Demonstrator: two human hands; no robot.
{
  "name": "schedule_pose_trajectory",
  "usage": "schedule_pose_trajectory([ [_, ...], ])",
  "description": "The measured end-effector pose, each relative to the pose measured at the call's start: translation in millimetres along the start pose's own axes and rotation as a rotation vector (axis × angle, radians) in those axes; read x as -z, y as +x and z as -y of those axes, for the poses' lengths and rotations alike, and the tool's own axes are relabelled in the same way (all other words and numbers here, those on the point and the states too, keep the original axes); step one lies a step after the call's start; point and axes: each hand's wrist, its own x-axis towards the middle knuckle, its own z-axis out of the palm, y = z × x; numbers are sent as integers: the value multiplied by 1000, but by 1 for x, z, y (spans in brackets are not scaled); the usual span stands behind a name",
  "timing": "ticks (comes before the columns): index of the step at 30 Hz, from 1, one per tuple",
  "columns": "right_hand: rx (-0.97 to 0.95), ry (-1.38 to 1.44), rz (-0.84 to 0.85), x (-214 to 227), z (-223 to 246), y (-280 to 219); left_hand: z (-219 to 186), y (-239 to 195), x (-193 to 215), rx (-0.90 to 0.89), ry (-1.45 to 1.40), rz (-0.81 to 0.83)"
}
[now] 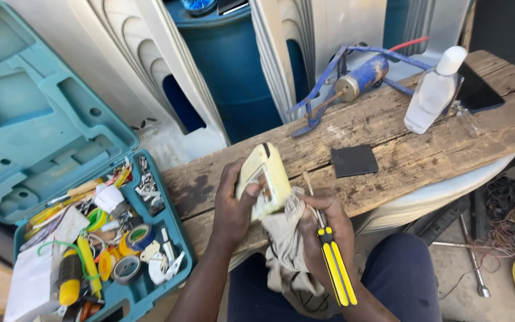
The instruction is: The person wipes the exterior of a radio with a cloth, then uses a screwdriver to unscrew and open the casing.
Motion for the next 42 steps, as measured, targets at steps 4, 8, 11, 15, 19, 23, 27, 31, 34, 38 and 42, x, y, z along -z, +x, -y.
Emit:
schedule_pose_trajectory([
  [4, -59, -165, -13, -1, -3, 51, 2, 4, 0, -106, 36, -12],
  [8, -158, -179, 41, -8, -1, 71, 6, -2, 0, -137, 29, -31],
  [11, -120, -178, 36, 0, -2, 25, 7, -2, -2, -82, -12, -78],
  [15, -425, 48, 117, 18, -43, -44, 7, 3, -3, 163, -165, -67],
  [19, -435, 19, -266, 40, -69, -51, 39, 15, -10, 195, -468, -123],
  [23, -463, 141, -408, 47, -33, -37, 75, -1, -16, 39, -1422, 162],
  [27, -383, 239, -506, 38, -33, -33, 17, -6, -36, 52, -1634, 339],
  [31, -150, 9, -101, 6, -16, -40, 13, -16, -52, 223, -1685, 529],
  [34, -340, -134, 29, -4, 25, 7, 0, -31, -67, 317, -1483, 460],
  [38, -79, 19, -165, -1, 29, 54, -20, -42, -66, 454, -1113, 299],
  [42, -219, -234, 106, 1, -10, -7, -35, -10, -39, 453, -880, 201],
])
